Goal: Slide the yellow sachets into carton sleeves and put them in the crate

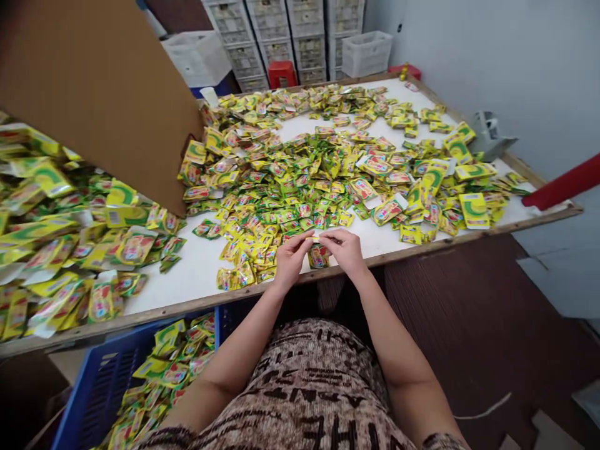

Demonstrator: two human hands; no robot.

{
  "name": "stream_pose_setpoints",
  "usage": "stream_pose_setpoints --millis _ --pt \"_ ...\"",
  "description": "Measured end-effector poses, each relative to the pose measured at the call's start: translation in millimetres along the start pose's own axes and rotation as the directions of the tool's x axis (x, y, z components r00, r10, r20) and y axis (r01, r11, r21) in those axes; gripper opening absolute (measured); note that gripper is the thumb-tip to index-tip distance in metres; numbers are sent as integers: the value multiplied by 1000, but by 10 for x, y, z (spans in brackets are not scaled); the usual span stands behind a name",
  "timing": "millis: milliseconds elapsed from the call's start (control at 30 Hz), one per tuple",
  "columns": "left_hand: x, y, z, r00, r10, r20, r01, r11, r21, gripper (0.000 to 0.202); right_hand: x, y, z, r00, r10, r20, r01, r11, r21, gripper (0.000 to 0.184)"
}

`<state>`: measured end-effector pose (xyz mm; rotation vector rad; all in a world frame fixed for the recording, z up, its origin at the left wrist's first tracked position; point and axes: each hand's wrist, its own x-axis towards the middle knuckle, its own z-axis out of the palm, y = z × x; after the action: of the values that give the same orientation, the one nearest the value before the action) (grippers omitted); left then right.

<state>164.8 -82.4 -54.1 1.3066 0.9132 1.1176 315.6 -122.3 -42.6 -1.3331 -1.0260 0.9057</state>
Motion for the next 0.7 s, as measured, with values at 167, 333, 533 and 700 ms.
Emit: stream_pose_setpoints --millis 167,333,533,700 --pt "69 -33 -36 995 77 70 -83 992 90 23 17 -19 -28 999 -32 35 34 997 -67 29" --pt "25 -42 -155 958 247 146 -274 938 213 17 -94 32 -17 963 -268 42 269 927 -263 18" --pt "-61 -153 -162 893 294 340 -398 870 292 21 -342 128 -85 881 -452 142 470 792 -389 24" --pt "-114 39 -216 935 267 235 -334 885 323 25 116 178 -349 938 -333 96 342 848 -406 18"
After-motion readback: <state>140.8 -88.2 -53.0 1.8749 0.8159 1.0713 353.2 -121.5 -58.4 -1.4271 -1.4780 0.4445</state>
